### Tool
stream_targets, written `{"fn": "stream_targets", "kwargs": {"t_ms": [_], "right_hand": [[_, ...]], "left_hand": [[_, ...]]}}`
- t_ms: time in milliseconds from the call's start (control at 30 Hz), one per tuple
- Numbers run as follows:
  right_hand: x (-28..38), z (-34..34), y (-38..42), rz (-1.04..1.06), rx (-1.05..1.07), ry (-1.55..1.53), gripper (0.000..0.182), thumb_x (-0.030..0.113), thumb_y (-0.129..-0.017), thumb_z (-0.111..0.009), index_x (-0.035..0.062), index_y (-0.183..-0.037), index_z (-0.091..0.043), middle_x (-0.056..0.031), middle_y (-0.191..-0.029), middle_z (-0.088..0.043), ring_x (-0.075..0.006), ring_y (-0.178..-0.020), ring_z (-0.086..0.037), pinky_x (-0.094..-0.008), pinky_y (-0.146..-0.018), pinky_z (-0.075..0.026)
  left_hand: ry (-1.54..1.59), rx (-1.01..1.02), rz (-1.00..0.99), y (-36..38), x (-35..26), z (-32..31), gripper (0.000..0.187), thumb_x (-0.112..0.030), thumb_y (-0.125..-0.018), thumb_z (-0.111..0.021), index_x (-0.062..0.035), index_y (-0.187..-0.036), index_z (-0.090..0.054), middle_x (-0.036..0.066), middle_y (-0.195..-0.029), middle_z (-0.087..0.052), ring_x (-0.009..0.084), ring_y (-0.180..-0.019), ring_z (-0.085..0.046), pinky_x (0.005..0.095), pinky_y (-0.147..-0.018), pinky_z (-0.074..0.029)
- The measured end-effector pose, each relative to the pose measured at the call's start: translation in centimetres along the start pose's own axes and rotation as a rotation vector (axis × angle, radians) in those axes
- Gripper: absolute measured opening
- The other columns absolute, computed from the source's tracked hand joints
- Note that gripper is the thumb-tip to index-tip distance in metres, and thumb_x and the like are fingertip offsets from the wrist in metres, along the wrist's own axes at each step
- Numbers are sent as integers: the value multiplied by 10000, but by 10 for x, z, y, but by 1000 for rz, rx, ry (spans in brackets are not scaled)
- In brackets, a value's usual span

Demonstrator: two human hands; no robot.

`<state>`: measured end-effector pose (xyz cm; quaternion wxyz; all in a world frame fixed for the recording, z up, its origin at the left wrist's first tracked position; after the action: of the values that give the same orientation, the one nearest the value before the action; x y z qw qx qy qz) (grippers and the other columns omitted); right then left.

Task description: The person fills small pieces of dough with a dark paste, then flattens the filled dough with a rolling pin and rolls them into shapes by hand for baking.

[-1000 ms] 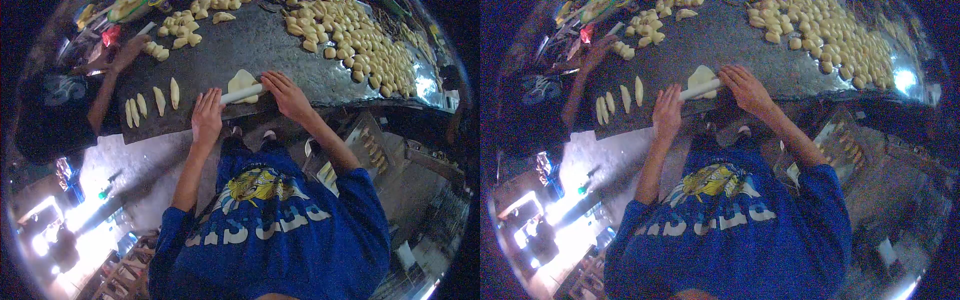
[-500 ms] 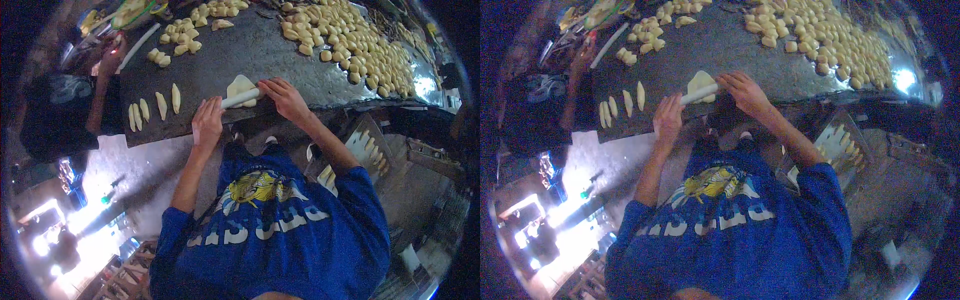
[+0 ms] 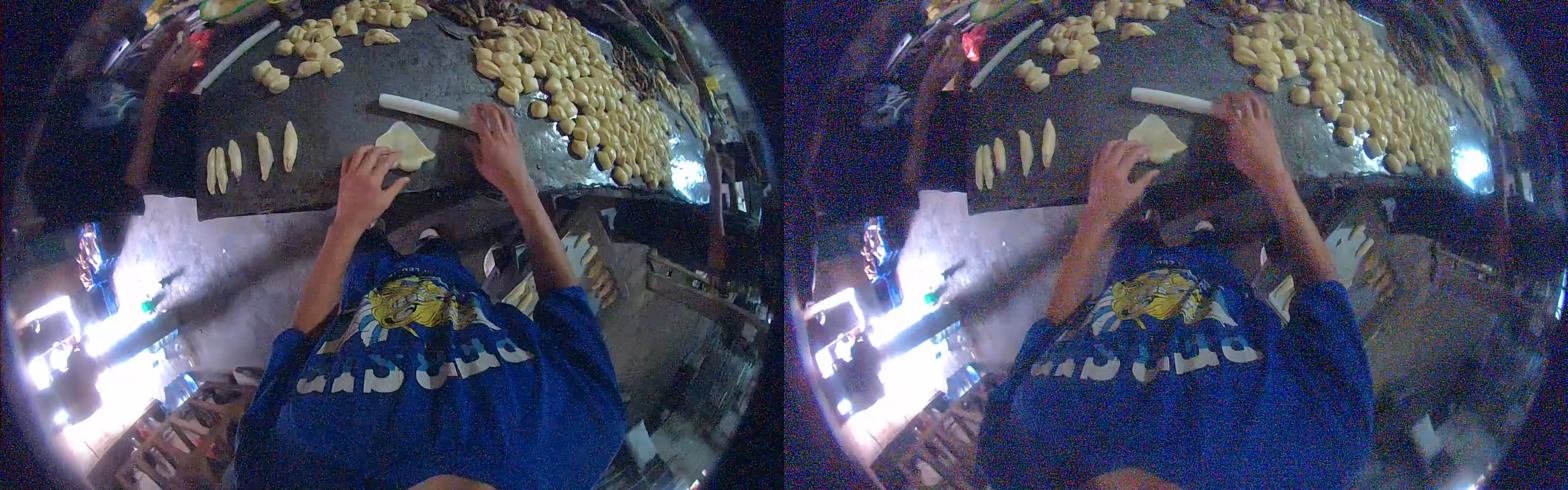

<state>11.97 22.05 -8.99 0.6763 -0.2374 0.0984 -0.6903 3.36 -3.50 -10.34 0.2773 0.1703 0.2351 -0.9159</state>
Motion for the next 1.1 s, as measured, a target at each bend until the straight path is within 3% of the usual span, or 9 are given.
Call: {"fn": "stream_targets", "kwargs": {"t_ms": [33, 133, 233, 400, 700, 900, 1100], "right_hand": [[11, 1, -3, 12, -42, -13, 414, 2, -765, -641, 28, -1171, -564, -142, -1207, -527, -368, -1111, -525, -426, -955, -446], [31, -10, -3, 101, 139, -353, 389, 9, -750, -658, 32, -1132, -586, -133, -1169, -547, -360, -1095, -530, -422, -952, -449], [42, -23, -6, 171, 244, -449, 343, 18, -751, -664, 37, -1089, -606, -127, -1128, -567, -351, -1081, -535, -416, -947, -452], [41, -34, -6, 187, 195, -482, 303, 38, -750, -684, 44, -1046, -621, -126, -1099, -579, -347, -1052, -548, -419, -922, -462], [36, -43, -9, 145, 217, -464, 312, 34, -752, -687, 26, -1055, -617, -131, -1079, -590, -345, -997, -583, -406, -874, -500], [41, -27, -12, 121, 163, -587, 287, 41, -777, -696, 18, -1050, -612, -139, -1065, -590, -340, -985, -594, -405, -846, -511], [28, -43, -3, 130, 189, -544, 259, 63, -793, -700, 16, -1028, -603, -132, -1045, -604, -342, -968, -596, -409, -820, -506]], "left_hand": [[-20, -22, 3, -4, -3, -2, 431, -300, -784, -717, -120, -1163, -620, 42, -1166, -580, 254, -1161, -495, 429, -968, -393], [-74, -67, 0, -10, -7, -7, 343, -288, -775, -720, -117, -1065, -657, 33, -1084, -614, 245, -1111, -526, 423, -941, -407], [-99, -85, -18, -12, -3, -14, 289, -274, -767, -721, -116, -1003, -667, 31, -1022, -628, 240, -1059, -550, 421, -910, -419], [-8, -128, 33, -13, 0, -20, 237, -252, -761, -717, -114, -944, -661, 26, -971, -622, 240, -995, -568, 425, -864, -436], [-33, -120, 87, -14, -1, -20, 232, -241, -766, -719, -104, -942, -657, 43, -937, -606, 255, -966, -568, 418, -862, -436], [57, -149, 118, -14, -15, 0, 279, -230, -777, -714, -92, -1007, -639, 54, -1015, -610, 259, -1011, -552, 419, -891, -428], [16, -43, 150, 4, 8, -4, 246, -164, -794, -699, -94, -1020, -631, 64, -1066, -589, 273, -1039, -537, 400, -902, -430]]}}
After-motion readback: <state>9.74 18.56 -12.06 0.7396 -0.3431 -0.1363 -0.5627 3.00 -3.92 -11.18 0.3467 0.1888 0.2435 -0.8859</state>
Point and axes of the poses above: each hand's wrist, its own y-axis away from the middle knuckle, its own z-axis out of the back of the hand, x = y × z, the point moved 1 cm from there along -y, towards the middle knuckle
